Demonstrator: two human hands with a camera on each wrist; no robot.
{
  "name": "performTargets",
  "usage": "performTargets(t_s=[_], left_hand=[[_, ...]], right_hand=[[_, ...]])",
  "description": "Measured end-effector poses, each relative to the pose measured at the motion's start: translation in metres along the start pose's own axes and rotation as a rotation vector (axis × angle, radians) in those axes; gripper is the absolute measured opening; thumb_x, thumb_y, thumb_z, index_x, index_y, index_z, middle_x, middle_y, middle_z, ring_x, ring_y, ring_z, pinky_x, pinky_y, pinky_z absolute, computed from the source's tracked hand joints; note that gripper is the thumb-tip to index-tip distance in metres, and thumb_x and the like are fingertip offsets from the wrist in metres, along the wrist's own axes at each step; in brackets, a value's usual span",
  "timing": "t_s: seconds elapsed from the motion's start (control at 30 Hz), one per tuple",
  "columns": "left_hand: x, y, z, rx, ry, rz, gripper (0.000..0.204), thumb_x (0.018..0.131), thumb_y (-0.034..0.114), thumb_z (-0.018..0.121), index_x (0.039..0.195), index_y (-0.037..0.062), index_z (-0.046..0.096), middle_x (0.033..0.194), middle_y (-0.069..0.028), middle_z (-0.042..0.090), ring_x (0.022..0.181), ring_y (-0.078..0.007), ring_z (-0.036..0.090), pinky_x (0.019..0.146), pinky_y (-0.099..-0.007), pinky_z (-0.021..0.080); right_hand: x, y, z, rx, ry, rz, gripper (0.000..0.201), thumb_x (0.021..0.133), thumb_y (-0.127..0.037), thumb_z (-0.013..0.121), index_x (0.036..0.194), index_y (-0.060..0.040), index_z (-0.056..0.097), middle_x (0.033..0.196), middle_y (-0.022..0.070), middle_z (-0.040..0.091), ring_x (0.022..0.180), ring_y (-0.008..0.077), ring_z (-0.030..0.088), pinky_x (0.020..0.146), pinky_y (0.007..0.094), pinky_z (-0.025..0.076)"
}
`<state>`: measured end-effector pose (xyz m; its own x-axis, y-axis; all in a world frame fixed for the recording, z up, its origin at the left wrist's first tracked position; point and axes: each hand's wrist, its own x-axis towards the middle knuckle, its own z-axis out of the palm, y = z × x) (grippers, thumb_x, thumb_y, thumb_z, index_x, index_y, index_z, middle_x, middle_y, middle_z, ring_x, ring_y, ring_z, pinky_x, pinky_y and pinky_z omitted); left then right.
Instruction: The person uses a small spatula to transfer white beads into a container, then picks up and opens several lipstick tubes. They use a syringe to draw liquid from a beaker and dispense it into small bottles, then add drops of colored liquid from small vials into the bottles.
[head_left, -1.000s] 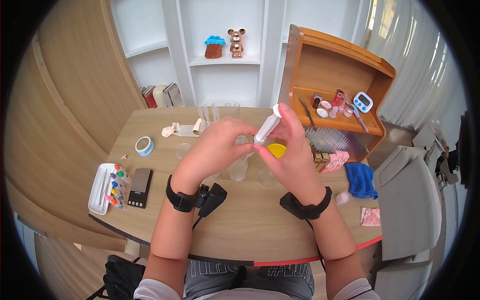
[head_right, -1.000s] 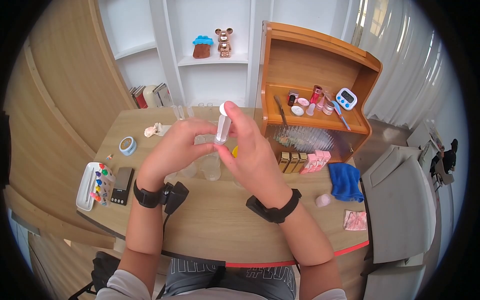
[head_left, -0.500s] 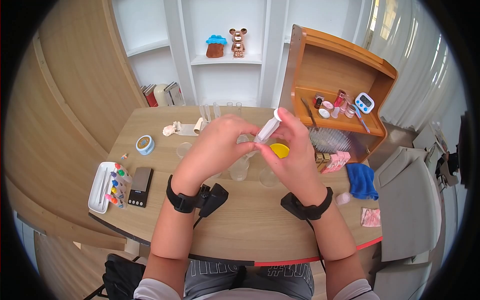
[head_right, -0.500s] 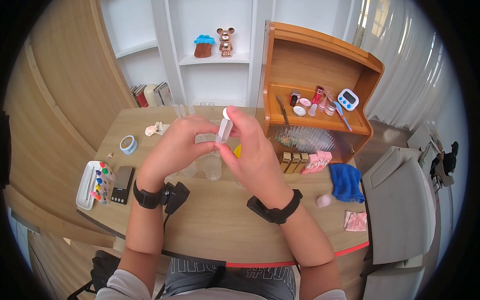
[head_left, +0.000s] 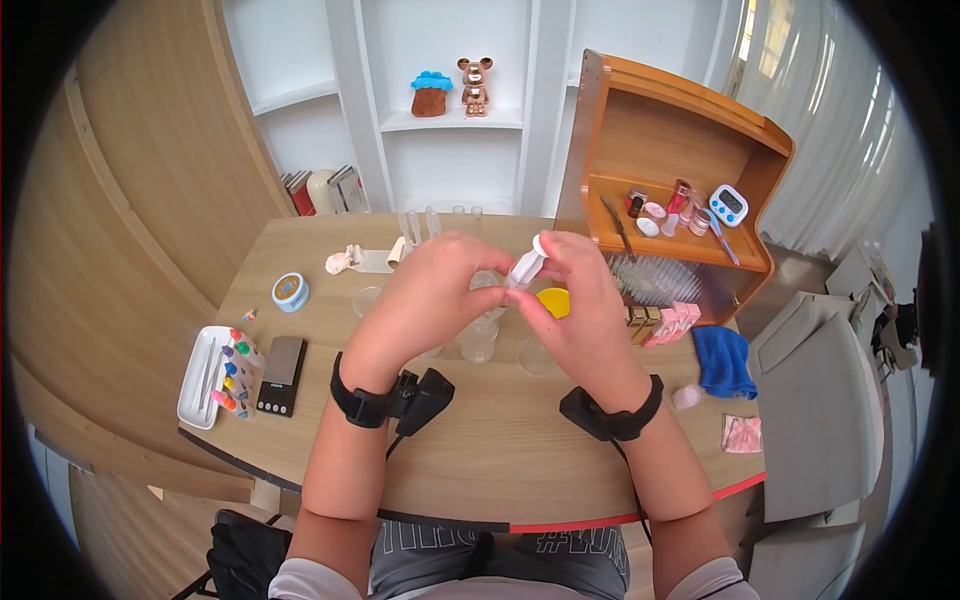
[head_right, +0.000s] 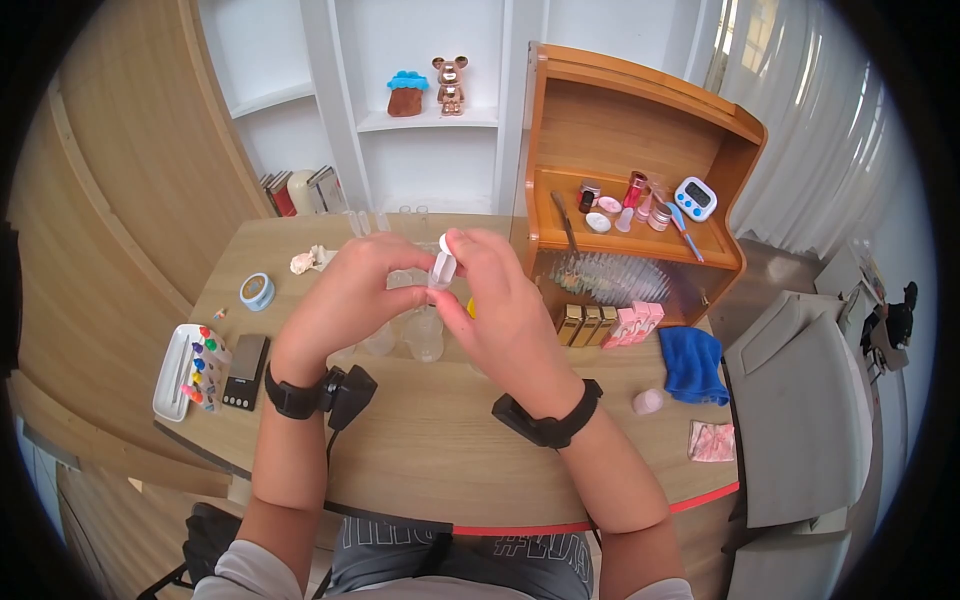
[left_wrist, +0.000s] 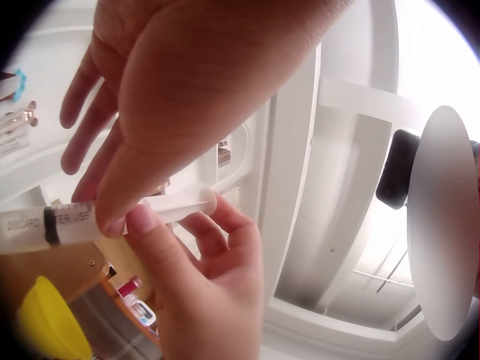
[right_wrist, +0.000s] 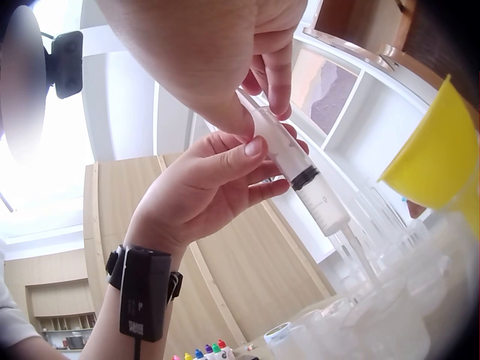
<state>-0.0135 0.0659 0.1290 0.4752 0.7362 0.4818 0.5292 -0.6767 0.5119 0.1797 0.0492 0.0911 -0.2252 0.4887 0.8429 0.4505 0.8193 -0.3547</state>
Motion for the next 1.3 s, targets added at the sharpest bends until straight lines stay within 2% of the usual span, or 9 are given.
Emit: performTargets(t_s=[0.27, 0.67, 1.23, 1.3], left_hand=[[-0.0001, -0.0016, -0.0004, 0.017, -0.018, -0.004, 0.026, 0.078, 0.009, 0.079, 0.103, 0.0029, 0.074, 0.093, -0.0148, 0.072, 0.087, -0.0335, 0.065, 0.078, -0.0403, 0.050], [0.0010, -0.0038, 0.0008, 0.031, -0.050, -0.040, 0.024, 0.079, 0.010, 0.080, 0.101, 0.0031, 0.074, 0.092, -0.0150, 0.072, 0.085, -0.0334, 0.064, 0.077, -0.0399, 0.050], [0.0009, -0.0049, 0.0001, 0.011, -0.055, -0.061, 0.024, 0.079, 0.010, 0.080, 0.101, 0.0023, 0.074, 0.092, -0.0151, 0.072, 0.084, -0.0328, 0.065, 0.076, -0.0392, 0.051], [0.0010, -0.0081, 0.0025, 0.008, -0.016, -0.019, 0.020, 0.080, 0.013, 0.079, 0.097, 0.0027, 0.074, 0.085, -0.0165, 0.070, 0.079, -0.0348, 0.064, 0.070, -0.0422, 0.050]], right_hand=[[0.0007, -0.0018, 0.0000, -0.022, -0.024, 0.009, 0.055, 0.083, -0.003, 0.077, 0.131, -0.0019, 0.049, 0.122, 0.0194, 0.059, 0.098, 0.0360, 0.067, 0.079, 0.0395, 0.058], [-0.0026, 0.0028, 0.0017, -0.072, -0.046, 0.014, 0.054, 0.084, -0.007, 0.078, 0.131, -0.0013, 0.050, 0.109, 0.0187, 0.065, 0.094, 0.0357, 0.067, 0.079, 0.0402, 0.056], [-0.0018, 0.0001, 0.0023, -0.095, -0.062, 0.036, 0.046, 0.085, -0.006, 0.076, 0.124, -0.0012, 0.054, 0.109, 0.0188, 0.066, 0.096, 0.0372, 0.067, 0.080, 0.0423, 0.056], [-0.0019, 0.0006, 0.0026, -0.089, -0.063, 0.037, 0.046, 0.085, -0.006, 0.076, 0.124, -0.0011, 0.054, 0.109, 0.0188, 0.067, 0.096, 0.0371, 0.067, 0.080, 0.0422, 0.056]])
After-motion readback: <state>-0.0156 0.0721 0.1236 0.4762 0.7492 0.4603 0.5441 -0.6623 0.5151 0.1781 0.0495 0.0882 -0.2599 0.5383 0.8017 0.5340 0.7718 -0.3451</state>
